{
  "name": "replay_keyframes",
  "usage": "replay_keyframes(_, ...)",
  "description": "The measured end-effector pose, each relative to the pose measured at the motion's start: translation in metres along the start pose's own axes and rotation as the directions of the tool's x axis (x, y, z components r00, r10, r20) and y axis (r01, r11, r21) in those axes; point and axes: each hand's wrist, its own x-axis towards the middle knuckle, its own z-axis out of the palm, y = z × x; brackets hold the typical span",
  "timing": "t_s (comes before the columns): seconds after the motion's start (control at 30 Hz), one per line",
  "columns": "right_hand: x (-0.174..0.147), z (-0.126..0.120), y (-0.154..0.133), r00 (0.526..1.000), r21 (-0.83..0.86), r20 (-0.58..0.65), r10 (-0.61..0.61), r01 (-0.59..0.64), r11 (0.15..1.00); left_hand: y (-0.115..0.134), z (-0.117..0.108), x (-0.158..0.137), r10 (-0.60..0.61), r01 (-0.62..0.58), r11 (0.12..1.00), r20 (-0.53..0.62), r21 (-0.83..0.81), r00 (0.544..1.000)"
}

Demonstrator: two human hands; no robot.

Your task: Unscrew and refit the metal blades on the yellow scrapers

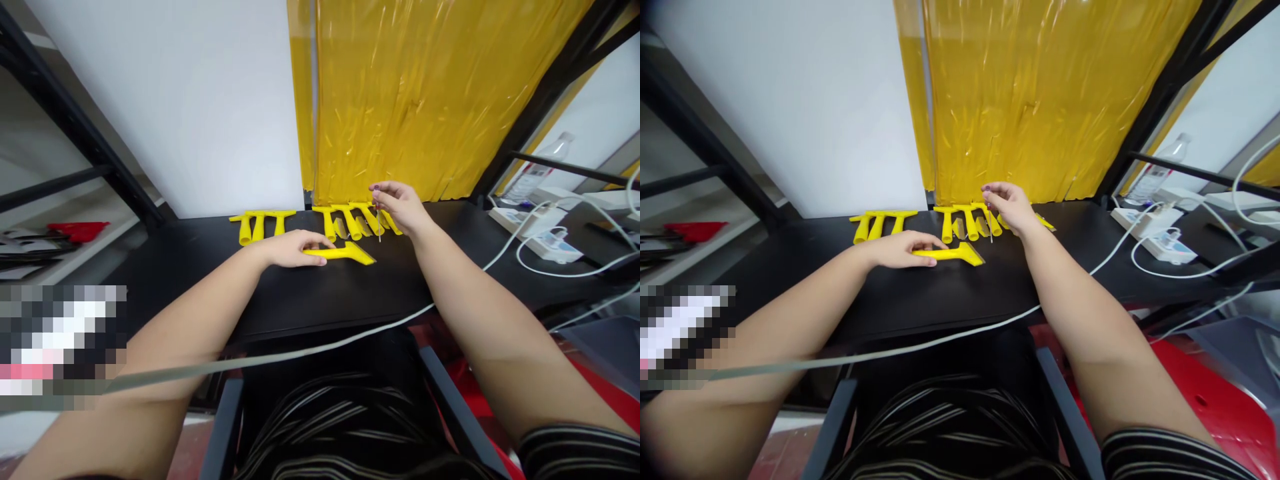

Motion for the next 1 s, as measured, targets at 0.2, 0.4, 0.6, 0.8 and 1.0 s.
replay_keyframes(0.2,-0.010,0.005,-0.007,0.993,0.026,0.118,0.024,-0.027,0.999,0.003,0.008,0.002,0.028,-0.034,0.995,0.065,0.093,0.998)
replay_keyframes(0.4,-0.019,0.019,-0.006,0.983,-0.015,0.181,-0.039,0.043,0.999,0.003,0.008,0.002,0.011,-0.018,0.993,0.062,0.119,0.998)
replay_keyframes(0.6,-0.024,0.024,-0.005,0.968,-0.029,0.246,-0.042,0.051,0.998,-0.003,0.010,0.004,0.005,-0.008,0.998,0.056,0.068,0.998)
replay_keyframes(0.8,-0.025,0.024,-0.005,0.969,-0.067,0.244,-0.030,0.048,0.997,-0.001,0.010,0.004,-0.017,0.014,0.999,0.057,0.050,0.998)
replay_keyframes(1.0,-0.026,0.024,-0.006,0.965,-0.101,0.262,-0.015,0.043,0.994,-0.001,0.010,0.005,-0.026,0.024,0.999,0.053,0.040,0.998)
